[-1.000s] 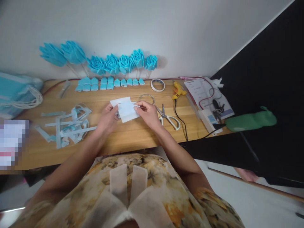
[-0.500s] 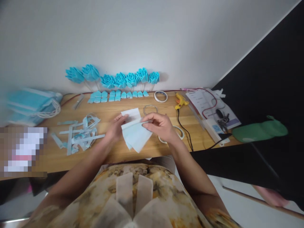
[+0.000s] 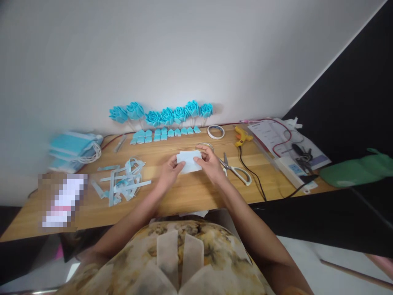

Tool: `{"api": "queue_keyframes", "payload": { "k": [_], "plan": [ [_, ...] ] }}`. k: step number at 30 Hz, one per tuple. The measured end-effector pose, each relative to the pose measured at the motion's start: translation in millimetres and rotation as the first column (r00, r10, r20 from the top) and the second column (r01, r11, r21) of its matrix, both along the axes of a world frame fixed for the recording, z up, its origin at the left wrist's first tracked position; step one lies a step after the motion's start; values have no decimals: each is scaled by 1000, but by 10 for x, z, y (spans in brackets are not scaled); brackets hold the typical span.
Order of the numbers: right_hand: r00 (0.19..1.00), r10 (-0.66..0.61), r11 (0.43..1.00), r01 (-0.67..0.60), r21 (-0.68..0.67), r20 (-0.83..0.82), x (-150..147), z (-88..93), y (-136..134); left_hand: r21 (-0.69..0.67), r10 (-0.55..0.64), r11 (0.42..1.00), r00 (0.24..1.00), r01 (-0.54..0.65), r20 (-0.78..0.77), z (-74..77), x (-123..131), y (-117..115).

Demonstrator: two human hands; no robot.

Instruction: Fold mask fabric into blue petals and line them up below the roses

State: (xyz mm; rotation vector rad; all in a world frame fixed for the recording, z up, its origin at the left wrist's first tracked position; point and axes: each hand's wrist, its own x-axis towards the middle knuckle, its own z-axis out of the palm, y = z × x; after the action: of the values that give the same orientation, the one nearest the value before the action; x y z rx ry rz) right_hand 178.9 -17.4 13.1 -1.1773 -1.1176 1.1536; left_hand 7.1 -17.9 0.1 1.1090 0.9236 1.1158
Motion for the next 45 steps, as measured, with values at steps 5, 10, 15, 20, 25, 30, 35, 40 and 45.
{"api": "queue_keyframes", "payload": {
  "k": [5, 10, 15, 20, 25, 30, 35, 40, 45],
  "plan": [
    [999, -30, 1000, 30, -3, 24, -4, -33, -187, 452, 254, 891, 784, 38, -566, 650, -622, 197],
    [956, 35, 998, -18, -61, 292, -74, -246, -458, 661, 673, 721, 440, -208, -595, 1088, -1503, 845],
    [910, 39, 999, -23, -43, 412, -170, -380, -479, 590, 646, 761, 404, -269, -648, 910, -1751, 1243],
    [878, -9, 1000, 18, -14, 479, -187, -399, -467, 661, 656, 730, 449, -173, -606, 905, -1551, 1326],
    [866, -3, 1000, 8, -9, 499, -217, -371, -511, 616, 596, 780, 426, -108, -681, 927, -1264, 1451],
    [855, -3, 999, -14, 29, 518, -214, -388, -506, 599, 540, 799, 378, 50, -752, 800, -979, 1537],
    [856, 20, 1000, -29, 10, 517, -205, -379, -508, 526, 491, 849, 293, 51, -820, 754, -769, 1551],
    [861, 39, 998, -59, 23, 508, -198, -394, -498, 533, 464, 838, 361, 116, -809, 785, -541, 1523],
    [860, 57, 997, -76, 17, 506, -199, -427, -493, 526, 426, 846, 480, 89, -767, 756, -289, 1566]
  ]
}}
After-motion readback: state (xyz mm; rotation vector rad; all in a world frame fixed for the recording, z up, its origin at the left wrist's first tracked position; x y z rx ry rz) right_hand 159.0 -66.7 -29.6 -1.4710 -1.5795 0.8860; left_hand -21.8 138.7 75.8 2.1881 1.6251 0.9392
